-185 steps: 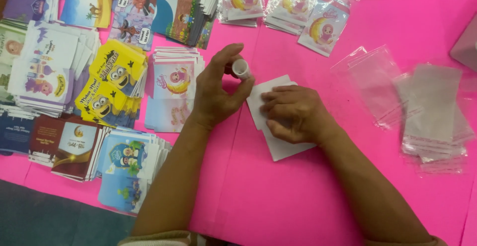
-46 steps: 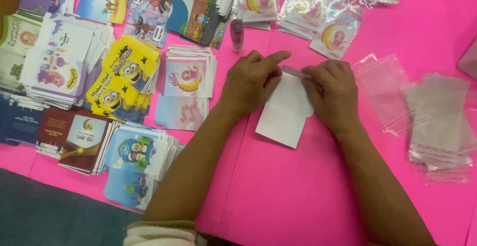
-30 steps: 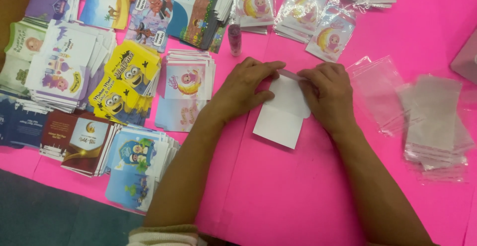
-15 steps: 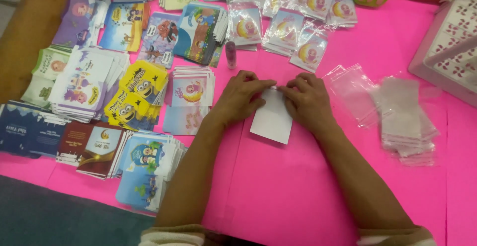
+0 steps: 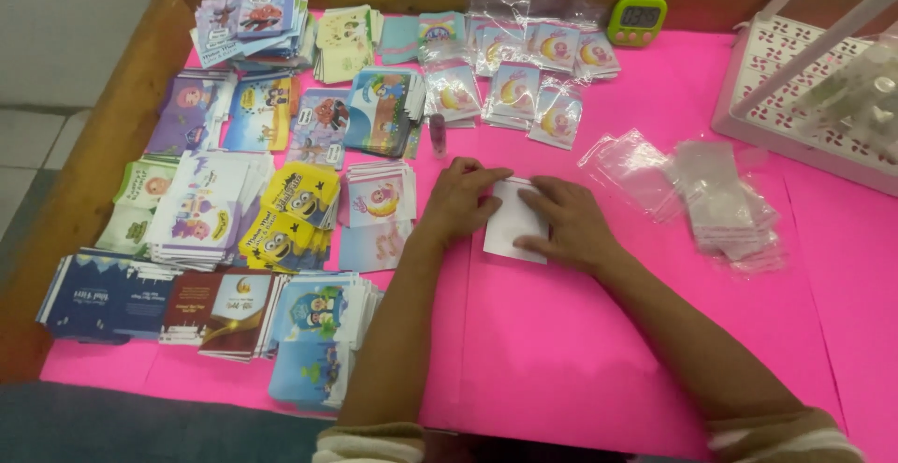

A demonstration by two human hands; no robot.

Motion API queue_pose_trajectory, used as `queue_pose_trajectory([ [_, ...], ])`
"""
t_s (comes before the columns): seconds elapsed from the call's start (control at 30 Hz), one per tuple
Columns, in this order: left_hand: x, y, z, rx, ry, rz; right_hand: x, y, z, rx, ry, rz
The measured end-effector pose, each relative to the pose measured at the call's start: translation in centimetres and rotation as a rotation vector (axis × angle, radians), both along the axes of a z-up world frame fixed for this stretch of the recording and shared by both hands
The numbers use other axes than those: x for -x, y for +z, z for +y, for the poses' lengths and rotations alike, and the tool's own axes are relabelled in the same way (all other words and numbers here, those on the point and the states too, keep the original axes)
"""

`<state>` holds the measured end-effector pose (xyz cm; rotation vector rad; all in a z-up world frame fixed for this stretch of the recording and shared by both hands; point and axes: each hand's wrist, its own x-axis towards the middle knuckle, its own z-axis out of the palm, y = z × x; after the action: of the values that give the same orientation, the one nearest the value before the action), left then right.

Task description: Packaging small decorative cards into plastic sleeves, including applying glue to paper inserts and folding them.

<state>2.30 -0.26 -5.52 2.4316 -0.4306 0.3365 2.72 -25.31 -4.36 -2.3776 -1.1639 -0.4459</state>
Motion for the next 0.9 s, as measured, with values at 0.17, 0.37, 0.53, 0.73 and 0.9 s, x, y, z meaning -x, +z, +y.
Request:
queue_pose_trajectory([
  [0.17, 0.5, 1.6, 0.1, -0.053, -0.038, 0.044, 2.9, 2.6, -1.9, 0.226, 0.025, 0.185],
  [0.37, 0.7, 1.3, 0.1, -0.077, -0.035, 0.074, 2.1, -1.1, -3.2, 0.057, 0.032, 0.053],
  [0.53, 1.3, 2.7, -0.1, -0.127, -0.072, 0.133, 1.5, -2.9, -2.7, -0.199, -0.068, 0.010],
  [0.73, 1.3, 3.0, 1.0, -0.004, -0.070, 0.216, 0.3, -2.9, -2.2, -0.335, -0.320, 0.420],
  [0.9, 1.4, 3.9, -0.1, 0.118, -0.042, 0.171, -0.5, -3.8, -2.4, -0.288, -0.478, 0.325],
])
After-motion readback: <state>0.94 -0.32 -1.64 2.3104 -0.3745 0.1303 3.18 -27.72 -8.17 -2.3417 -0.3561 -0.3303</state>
